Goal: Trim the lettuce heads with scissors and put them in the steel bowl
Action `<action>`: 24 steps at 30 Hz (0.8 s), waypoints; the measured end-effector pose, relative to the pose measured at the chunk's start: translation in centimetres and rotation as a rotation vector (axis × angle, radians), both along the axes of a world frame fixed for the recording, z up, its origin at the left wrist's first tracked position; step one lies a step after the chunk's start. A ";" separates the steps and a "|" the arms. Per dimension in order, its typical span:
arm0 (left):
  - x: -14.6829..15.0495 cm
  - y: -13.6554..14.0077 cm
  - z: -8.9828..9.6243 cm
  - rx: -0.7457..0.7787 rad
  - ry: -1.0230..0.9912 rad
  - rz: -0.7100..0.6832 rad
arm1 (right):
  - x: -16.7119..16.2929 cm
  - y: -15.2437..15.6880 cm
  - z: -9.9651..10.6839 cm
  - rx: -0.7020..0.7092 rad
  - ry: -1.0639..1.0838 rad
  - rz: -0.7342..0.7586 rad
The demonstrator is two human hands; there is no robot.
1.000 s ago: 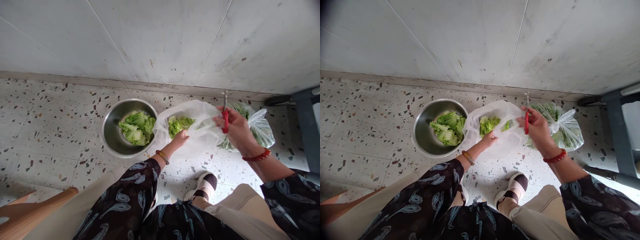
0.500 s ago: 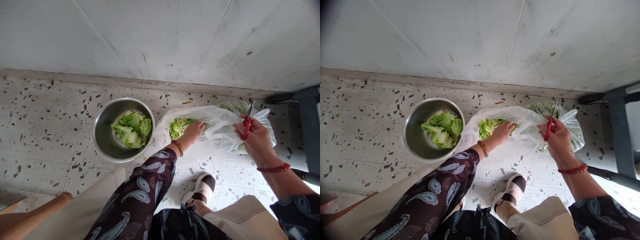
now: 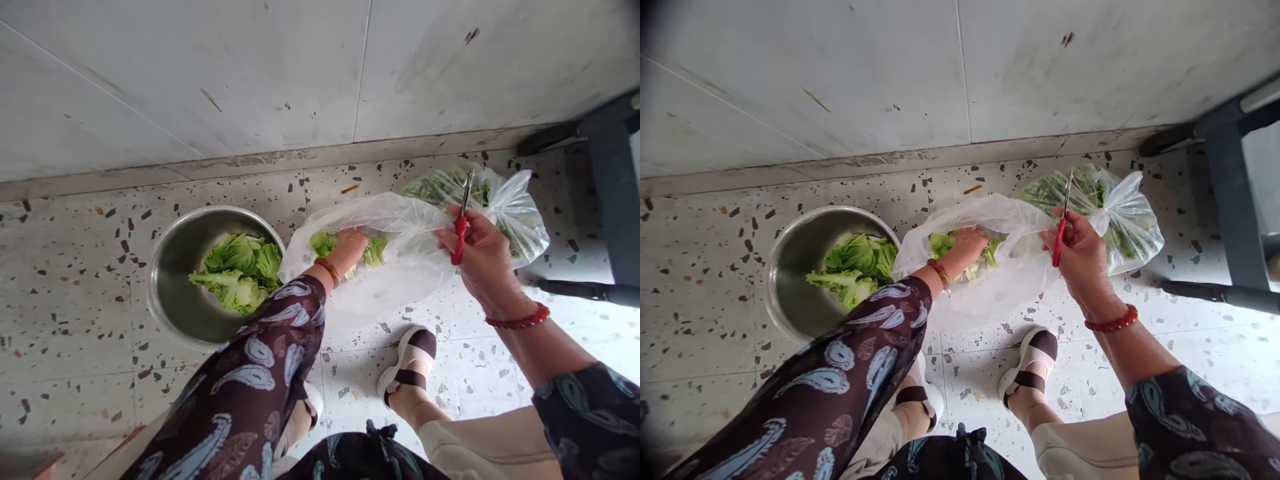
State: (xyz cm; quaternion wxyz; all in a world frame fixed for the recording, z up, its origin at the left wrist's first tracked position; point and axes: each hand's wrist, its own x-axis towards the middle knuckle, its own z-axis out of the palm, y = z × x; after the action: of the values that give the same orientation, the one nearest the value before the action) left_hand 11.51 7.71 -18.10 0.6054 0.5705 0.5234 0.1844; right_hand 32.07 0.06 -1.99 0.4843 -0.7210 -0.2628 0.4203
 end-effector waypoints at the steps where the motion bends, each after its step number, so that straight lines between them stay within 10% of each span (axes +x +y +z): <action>1: -0.7 -0.2 0.3 0.039 0.029 -0.070 | -0.1 0.0 0.1 0.012 0.002 -0.008; 9: -8.5 -2.0 5.9 0.676 0.354 -0.637 | -0.9 0.2 0.7 0.064 -0.043 -0.038; 15: -12.9 -4.2 8.4 0.667 0.745 -0.999 | -0.8 0.6 0.1 0.042 -0.130 0.019; 20: -14.5 -4.0 11.7 0.709 0.686 -0.972 | -0.9 0.4 -0.2 0.016 -0.183 0.111; 24: -17.2 -2.1 14.2 0.801 0.732 -0.581 | -0.7 -0.4 -0.3 -0.019 -0.251 0.170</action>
State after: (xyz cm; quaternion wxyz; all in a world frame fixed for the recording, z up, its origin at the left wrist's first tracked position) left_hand -5.69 5.60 -3.91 0.1504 0.8992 0.4106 -0.0135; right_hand 31.38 -0.38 -2.25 0.4033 -0.7475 -0.3775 0.3689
